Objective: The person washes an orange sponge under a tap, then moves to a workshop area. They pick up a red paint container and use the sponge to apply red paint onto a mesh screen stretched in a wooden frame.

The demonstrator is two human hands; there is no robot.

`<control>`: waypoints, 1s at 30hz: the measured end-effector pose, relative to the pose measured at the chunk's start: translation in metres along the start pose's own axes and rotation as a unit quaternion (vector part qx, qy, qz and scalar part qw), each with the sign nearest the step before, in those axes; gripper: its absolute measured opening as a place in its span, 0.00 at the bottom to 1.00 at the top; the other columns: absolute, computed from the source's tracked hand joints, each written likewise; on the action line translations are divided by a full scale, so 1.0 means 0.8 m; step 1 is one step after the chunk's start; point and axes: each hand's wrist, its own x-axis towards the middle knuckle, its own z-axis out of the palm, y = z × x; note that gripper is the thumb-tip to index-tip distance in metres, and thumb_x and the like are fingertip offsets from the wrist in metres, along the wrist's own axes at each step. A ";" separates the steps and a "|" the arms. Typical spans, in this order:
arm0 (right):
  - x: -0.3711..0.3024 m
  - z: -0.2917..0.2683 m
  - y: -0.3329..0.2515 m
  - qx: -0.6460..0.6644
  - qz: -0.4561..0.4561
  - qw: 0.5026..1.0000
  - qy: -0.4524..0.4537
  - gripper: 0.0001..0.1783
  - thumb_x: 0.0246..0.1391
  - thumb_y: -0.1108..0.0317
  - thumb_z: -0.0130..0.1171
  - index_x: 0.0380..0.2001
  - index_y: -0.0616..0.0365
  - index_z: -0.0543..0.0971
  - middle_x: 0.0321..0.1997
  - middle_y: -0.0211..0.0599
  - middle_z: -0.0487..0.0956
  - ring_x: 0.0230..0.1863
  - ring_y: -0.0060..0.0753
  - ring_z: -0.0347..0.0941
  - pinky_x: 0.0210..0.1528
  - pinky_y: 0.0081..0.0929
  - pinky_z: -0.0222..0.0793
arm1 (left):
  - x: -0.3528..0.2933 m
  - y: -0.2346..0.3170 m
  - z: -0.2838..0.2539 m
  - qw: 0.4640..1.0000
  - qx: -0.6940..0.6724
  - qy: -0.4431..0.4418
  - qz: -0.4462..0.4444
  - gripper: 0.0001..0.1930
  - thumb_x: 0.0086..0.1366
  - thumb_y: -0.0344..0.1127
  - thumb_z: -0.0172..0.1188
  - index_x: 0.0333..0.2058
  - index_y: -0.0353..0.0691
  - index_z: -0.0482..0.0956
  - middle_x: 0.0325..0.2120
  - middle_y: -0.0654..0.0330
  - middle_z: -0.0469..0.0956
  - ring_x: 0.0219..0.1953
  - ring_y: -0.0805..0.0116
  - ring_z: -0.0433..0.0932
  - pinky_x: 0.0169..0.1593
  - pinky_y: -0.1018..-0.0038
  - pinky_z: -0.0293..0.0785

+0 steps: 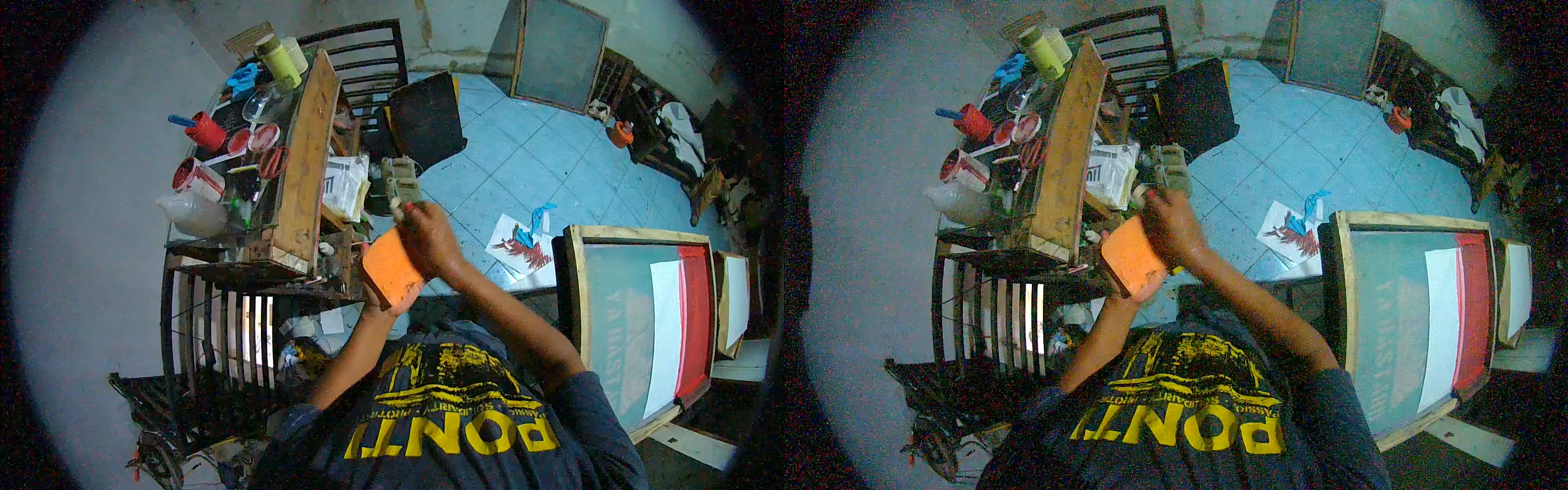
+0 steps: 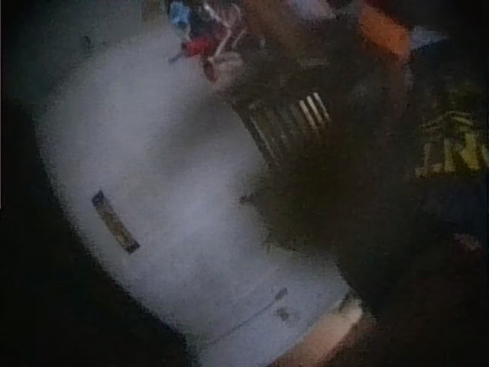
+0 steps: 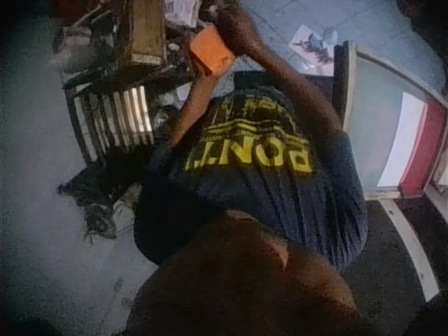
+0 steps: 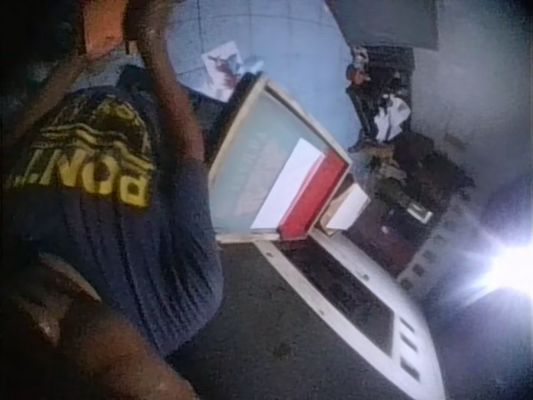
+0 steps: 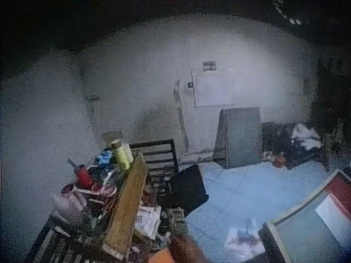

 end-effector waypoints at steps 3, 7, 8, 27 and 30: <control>-0.046 0.048 -0.086 0.101 0.101 0.988 0.058 0.21 0.53 0.59 0.55 0.46 0.61 0.72 0.45 0.50 0.75 0.49 0.49 0.71 0.52 0.40 0.66 | 0.001 0.004 0.022 0.995 0.053 -0.082 0.037 0.32 0.63 0.64 0.42 0.56 0.46 0.65 0.54 0.59 0.68 0.56 0.58 0.66 0.60 0.51 0.59; -0.012 0.011 -0.023 0.076 -0.013 0.994 -0.077 0.19 0.52 0.58 0.55 0.42 0.61 0.74 0.38 0.49 0.75 0.40 0.47 0.73 0.40 0.42 0.68 | -0.003 0.025 0.005 0.993 -0.091 -0.081 0.000 0.39 0.59 0.65 0.45 0.61 0.42 0.59 0.60 0.53 0.60 0.61 0.49 0.60 0.63 0.49 0.53; 0.004 0.000 -0.001 0.018 -0.026 0.998 -0.059 0.17 0.52 0.61 0.56 0.40 0.62 0.74 0.36 0.48 0.76 0.38 0.47 0.73 0.39 0.40 0.68 | -0.005 0.024 0.003 0.998 -0.047 0.012 0.029 0.42 0.58 0.65 0.47 0.62 0.39 0.58 0.61 0.50 0.59 0.62 0.46 0.58 0.64 0.49 0.51; -0.031 -0.034 -0.078 0.283 0.030 0.953 -0.100 0.23 0.47 0.62 0.65 0.44 0.64 0.73 0.43 0.52 0.73 0.44 0.52 0.71 0.45 0.39 0.68 | 0.048 0.006 -0.037 0.879 0.300 0.235 0.288 0.27 0.62 0.54 0.49 0.55 0.48 0.58 0.32 0.63 0.68 0.33 0.70 0.69 0.38 0.74 0.69; -0.037 -0.032 -0.065 0.320 0.145 0.926 -0.138 0.21 0.50 0.60 0.64 0.43 0.63 0.74 0.37 0.43 0.75 0.37 0.36 0.73 0.40 0.32 0.69 | 0.060 0.014 -0.069 0.813 0.428 0.224 0.327 0.34 0.66 0.52 0.47 0.65 0.45 0.49 0.51 0.53 0.60 0.52 0.62 0.63 0.54 0.69 0.61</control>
